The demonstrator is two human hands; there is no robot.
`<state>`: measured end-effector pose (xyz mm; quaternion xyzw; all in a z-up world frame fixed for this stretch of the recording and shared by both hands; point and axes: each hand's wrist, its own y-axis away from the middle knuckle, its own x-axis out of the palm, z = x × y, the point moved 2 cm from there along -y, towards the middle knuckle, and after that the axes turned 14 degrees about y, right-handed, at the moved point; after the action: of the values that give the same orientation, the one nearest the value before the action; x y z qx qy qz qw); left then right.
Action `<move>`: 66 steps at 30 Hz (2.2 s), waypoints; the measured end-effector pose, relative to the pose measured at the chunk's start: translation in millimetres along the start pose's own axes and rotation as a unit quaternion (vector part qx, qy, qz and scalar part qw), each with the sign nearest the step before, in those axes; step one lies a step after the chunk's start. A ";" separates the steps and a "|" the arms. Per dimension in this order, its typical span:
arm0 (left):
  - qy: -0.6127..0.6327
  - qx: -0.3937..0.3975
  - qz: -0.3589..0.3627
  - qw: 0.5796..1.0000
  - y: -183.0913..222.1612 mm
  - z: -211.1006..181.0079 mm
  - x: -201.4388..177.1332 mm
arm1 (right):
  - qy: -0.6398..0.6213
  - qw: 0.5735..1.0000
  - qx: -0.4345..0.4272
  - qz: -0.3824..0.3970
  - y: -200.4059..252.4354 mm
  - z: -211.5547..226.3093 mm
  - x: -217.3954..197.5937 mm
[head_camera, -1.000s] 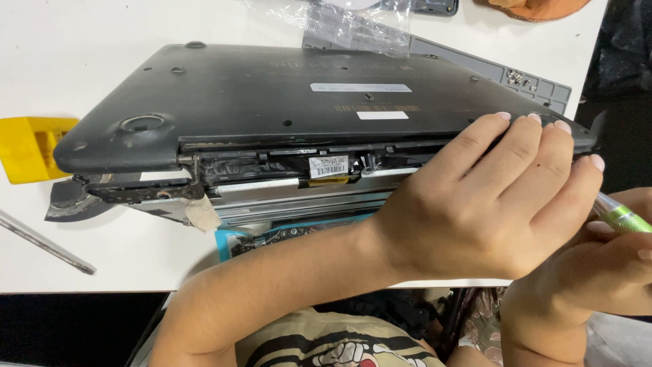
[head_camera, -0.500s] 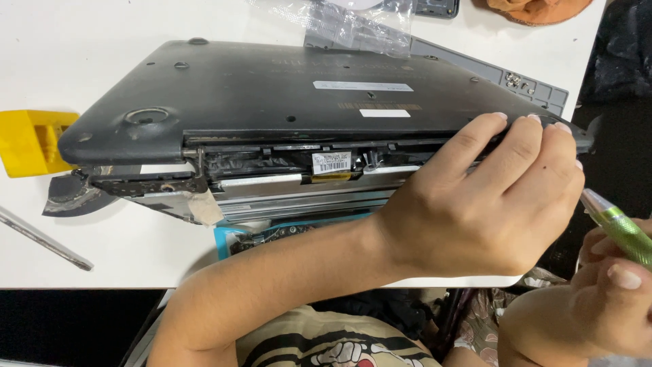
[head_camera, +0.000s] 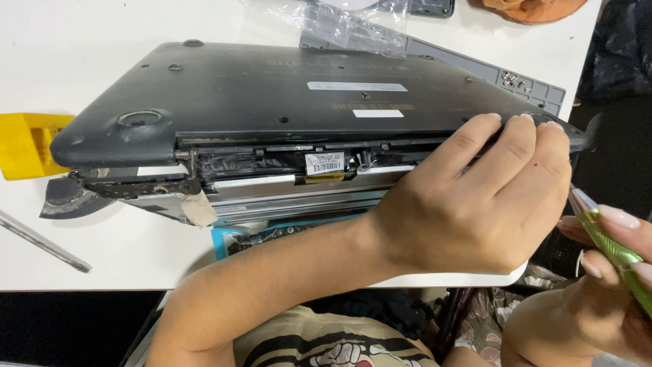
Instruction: Disassembling or assembling a laptop screen frame using a precision screwdriver and handling small screws.
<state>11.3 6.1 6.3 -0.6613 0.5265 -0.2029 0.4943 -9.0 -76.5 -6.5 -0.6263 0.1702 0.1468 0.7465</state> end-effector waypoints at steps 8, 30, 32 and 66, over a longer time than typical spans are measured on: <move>0.001 0.002 -0.002 1.000 -2.8 -0.1 0.0 | -0.102 0.983 -0.011 0.152 3.1 -93.2 -45.6; 0.028 -0.034 -0.007 0.999 -3.5 -5.0 1.0 | -0.191 0.919 0.046 0.342 0.2 -172.1 -58.0; 0.018 -0.024 -0.007 1.000 -3.1 -4.0 1.3 | -0.185 0.925 0.049 0.328 3.5 -155.6 -55.4; 0.088 -0.009 0.215 0.973 3.3 -79.9 36.5 | -0.216 0.924 0.224 0.222 103.9 -308.0 -114.7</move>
<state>-40.1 -61.6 28.5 -0.5165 0.6997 -0.1448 0.4718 -178.6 -362.7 -96.7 -0.3426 0.1679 0.3981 0.8343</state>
